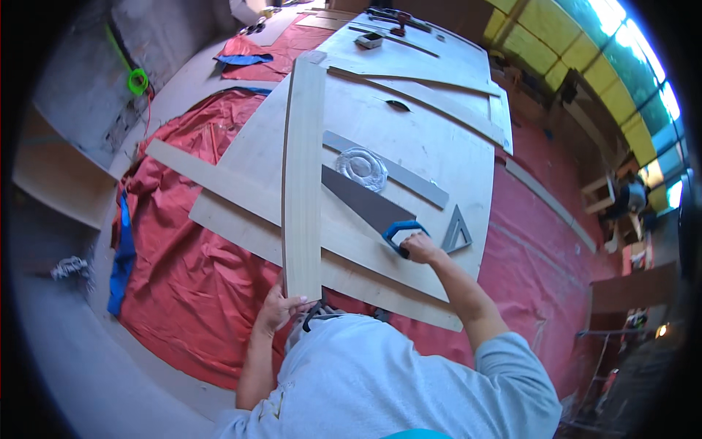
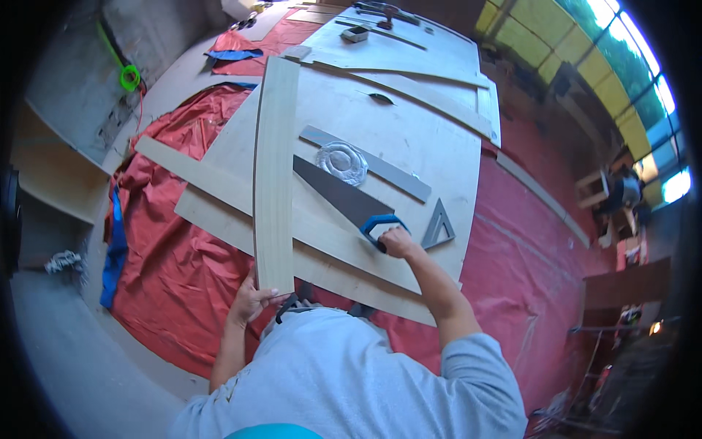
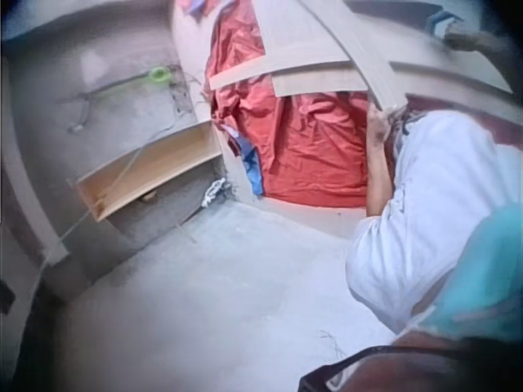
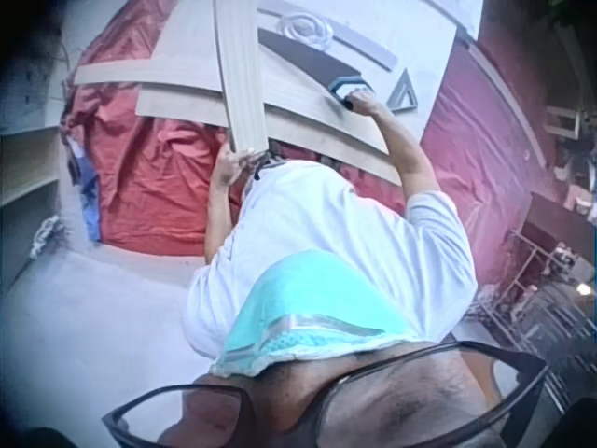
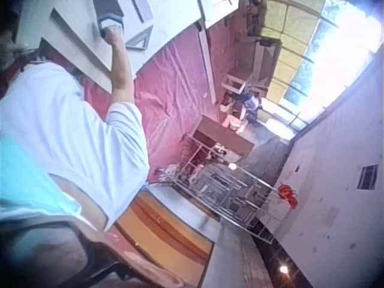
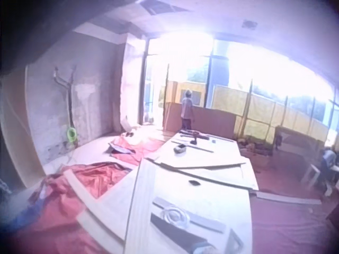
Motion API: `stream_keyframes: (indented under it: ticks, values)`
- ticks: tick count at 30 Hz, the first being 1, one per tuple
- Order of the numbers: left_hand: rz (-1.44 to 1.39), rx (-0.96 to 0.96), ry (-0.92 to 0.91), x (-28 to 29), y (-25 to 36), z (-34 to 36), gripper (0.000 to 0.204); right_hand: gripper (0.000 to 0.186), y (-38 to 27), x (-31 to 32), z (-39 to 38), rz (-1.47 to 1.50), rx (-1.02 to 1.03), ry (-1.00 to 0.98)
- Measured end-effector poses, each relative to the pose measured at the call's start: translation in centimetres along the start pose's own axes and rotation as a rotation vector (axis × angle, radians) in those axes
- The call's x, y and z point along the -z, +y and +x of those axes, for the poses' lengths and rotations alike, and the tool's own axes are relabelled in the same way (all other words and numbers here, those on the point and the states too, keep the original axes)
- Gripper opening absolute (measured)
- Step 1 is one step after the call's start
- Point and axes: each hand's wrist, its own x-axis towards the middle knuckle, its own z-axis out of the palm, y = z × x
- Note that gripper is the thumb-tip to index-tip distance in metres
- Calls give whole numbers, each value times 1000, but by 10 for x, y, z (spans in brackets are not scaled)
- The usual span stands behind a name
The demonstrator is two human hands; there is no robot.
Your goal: The person marks a wooden board with a pencil and cuts it using a hand saw, then places the cut piece onto a workbench.
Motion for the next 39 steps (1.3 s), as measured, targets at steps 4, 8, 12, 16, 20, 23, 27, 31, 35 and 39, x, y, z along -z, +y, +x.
stream_keyframes:
  ticks: [4,8,12,16,20,23,27,31,35,39]
  values:
    - [60,25,22,-30,-13,18,91,19,25,-21,-14,23,-109,313]
    - [250,33,59,-43,-29,24,85,33,-5,7,-10,1000,-379,437]
    - [628,15,27,-63,-24,39,81,103,-57,80,-88,2345,-87,961]
    - [1103,-71,-180,-63,-27,70,73,105,-59,87,-179,2357,-32,1573]
    - [1623,-294,-457,-56,-32,117,74,77,-31,16,-247,2204,-744,1817]
    - [1954,-416,-604,-57,-42,144,74,66,-35,-37,-267,2180,-1028,1905]
    - [1776,-356,-586,-47,-38,158,68,53,-55,-89,-253,1992,-1394,1751]
    - [1954,-454,-568,-16,-30,175,68,26,-55,-152,-267,1344,-1831,1546]
    - [2041,-470,-545,13,-15,184,72,19,-67,-138,-279,761,-1697,1380]
    - [2330,-237,-605,-14,-20,192,96,21,-71,-138,-283,658,-1466,1192]
